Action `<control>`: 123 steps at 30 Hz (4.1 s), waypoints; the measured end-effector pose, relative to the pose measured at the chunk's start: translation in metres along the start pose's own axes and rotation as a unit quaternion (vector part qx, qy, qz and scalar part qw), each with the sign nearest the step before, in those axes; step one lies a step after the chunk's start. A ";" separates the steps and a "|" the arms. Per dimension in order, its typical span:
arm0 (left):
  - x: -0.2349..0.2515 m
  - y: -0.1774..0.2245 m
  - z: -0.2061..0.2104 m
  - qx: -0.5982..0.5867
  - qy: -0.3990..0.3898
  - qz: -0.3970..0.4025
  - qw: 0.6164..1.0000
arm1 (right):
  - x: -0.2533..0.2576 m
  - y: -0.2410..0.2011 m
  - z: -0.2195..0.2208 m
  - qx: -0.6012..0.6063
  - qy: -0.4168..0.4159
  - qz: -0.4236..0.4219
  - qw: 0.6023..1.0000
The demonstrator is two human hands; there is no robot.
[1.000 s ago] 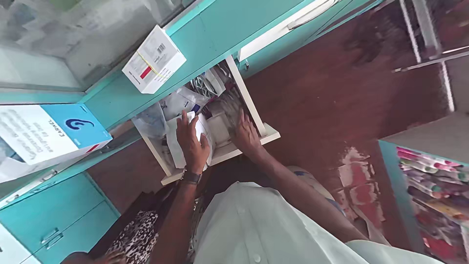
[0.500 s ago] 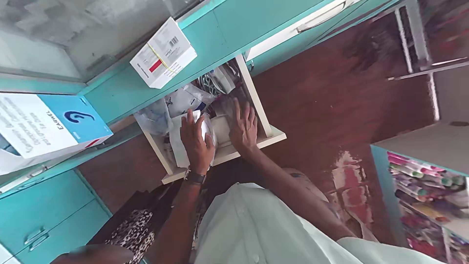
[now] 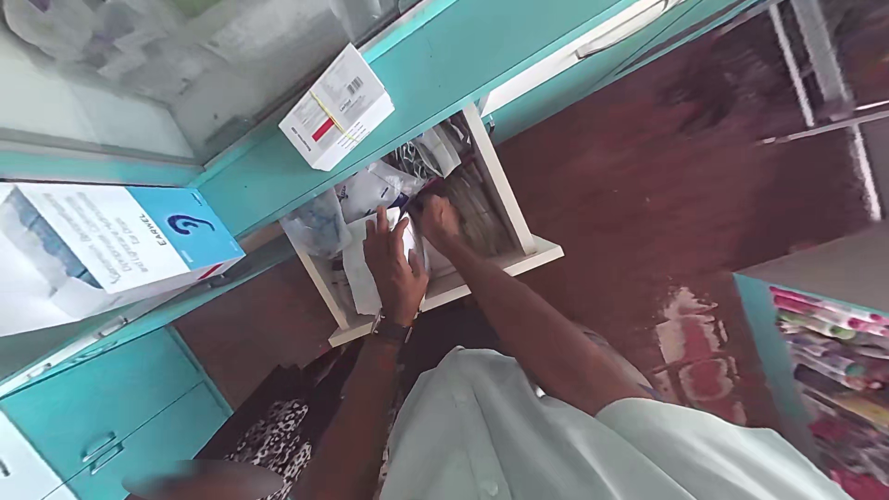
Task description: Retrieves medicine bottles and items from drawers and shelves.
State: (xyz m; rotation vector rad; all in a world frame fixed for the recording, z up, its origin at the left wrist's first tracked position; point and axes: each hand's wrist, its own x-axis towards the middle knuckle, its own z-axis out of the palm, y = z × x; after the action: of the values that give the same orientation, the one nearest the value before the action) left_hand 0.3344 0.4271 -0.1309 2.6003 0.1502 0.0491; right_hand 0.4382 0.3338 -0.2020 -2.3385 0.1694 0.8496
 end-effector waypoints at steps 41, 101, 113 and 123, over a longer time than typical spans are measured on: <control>0.027 0.080 -0.090 -0.763 -0.084 -0.106 0.632 | -0.182 0.048 -0.113 0.570 0.048 -0.363 0.736; 0.034 0.081 -0.089 -0.734 -0.117 -0.118 0.658 | -0.207 0.021 -0.074 0.617 -0.041 -0.275 0.736; -0.059 -0.017 -0.053 -0.114 0.042 -0.262 0.957 | -0.194 0.079 -0.123 0.484 -0.021 -0.073 0.872; -0.070 0.030 -0.014 -0.386 -0.129 -0.150 0.901 | -0.109 0.033 -0.080 0.124 -0.034 -0.005 0.992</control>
State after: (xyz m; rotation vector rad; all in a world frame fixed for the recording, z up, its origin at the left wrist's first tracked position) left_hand 0.2664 0.4007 -0.1038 1.7448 0.3514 -0.2907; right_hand 0.3852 0.2495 -0.1051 -2.0740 0.2221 0.8515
